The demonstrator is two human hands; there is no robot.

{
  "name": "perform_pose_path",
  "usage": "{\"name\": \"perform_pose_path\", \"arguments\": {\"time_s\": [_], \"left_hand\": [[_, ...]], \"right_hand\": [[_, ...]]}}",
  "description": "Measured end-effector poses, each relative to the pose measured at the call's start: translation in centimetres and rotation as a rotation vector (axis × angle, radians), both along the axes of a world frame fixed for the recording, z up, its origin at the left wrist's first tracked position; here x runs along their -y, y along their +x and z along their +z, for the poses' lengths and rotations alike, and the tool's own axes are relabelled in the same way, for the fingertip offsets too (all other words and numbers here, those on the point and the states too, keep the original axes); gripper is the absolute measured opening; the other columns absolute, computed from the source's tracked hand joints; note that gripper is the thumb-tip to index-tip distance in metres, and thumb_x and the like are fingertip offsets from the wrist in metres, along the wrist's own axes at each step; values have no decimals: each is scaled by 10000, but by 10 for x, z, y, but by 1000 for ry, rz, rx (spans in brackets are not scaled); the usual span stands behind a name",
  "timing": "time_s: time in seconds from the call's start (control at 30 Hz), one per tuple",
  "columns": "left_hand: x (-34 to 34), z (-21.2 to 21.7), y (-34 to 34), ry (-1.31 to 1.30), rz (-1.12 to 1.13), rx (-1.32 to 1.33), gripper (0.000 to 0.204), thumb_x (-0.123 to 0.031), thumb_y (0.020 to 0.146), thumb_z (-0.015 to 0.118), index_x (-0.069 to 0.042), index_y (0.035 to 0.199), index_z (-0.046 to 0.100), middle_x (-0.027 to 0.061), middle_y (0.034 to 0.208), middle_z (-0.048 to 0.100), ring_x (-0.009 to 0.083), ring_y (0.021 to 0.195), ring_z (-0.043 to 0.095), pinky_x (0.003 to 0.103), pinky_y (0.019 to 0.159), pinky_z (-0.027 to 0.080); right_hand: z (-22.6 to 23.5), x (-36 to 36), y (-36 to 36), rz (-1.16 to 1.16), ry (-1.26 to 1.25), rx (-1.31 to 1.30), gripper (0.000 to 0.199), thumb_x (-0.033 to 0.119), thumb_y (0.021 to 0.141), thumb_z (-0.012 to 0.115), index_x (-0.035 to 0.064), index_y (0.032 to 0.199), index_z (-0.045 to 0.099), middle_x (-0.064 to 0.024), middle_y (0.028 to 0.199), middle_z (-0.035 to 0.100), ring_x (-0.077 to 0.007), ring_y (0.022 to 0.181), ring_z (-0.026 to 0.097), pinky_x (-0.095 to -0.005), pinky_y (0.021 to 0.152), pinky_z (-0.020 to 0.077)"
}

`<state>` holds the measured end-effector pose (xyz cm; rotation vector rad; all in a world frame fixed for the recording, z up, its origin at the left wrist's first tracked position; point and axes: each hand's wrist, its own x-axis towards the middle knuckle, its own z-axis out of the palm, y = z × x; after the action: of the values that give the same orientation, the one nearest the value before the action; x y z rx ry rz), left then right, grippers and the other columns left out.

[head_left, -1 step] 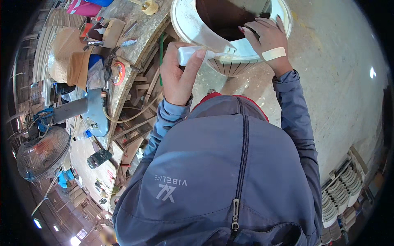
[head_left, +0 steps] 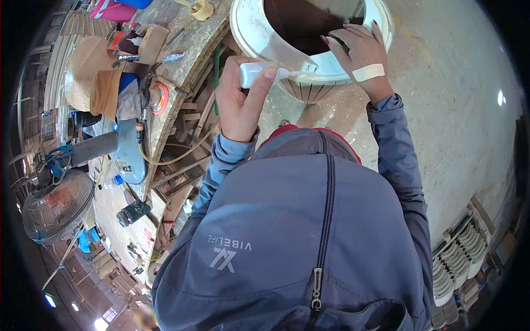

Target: Applying a white rim or lining to large cylindrical wooden containers using adhesive.

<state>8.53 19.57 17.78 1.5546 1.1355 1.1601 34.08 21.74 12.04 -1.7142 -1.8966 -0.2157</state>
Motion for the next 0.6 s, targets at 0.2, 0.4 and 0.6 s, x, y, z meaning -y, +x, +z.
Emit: {"name": "perform_pose_path", "arguments": {"time_s": [0.2,0.4,0.6], "left_hand": [[-1,3,-1,78,-12,-89,270,-223,918,734,0,980,595,57,825,613,102,735,542,251,654,434],[-1,5,0,83,-9,-74,287,-238,913,741,2,978,598,68,828,615,116,732,555,258,656,439],[-1,6,1,111,-12,-73,299,-253,912,742,0,980,598,61,818,610,112,728,551,257,652,439]], "right_hand": [[1,0,-1,3,-5,9,323,434,935,605,165,1022,762,-89,1045,735,-258,1130,633,-526,1157,271],[0,-1,0,-6,-19,8,323,434,936,604,167,1027,762,-94,1049,734,-258,1130,632,-523,1158,270],[0,0,0,-12,-27,20,328,435,942,591,170,1038,757,-84,1046,735,-250,1137,627,-518,1154,274]]}}
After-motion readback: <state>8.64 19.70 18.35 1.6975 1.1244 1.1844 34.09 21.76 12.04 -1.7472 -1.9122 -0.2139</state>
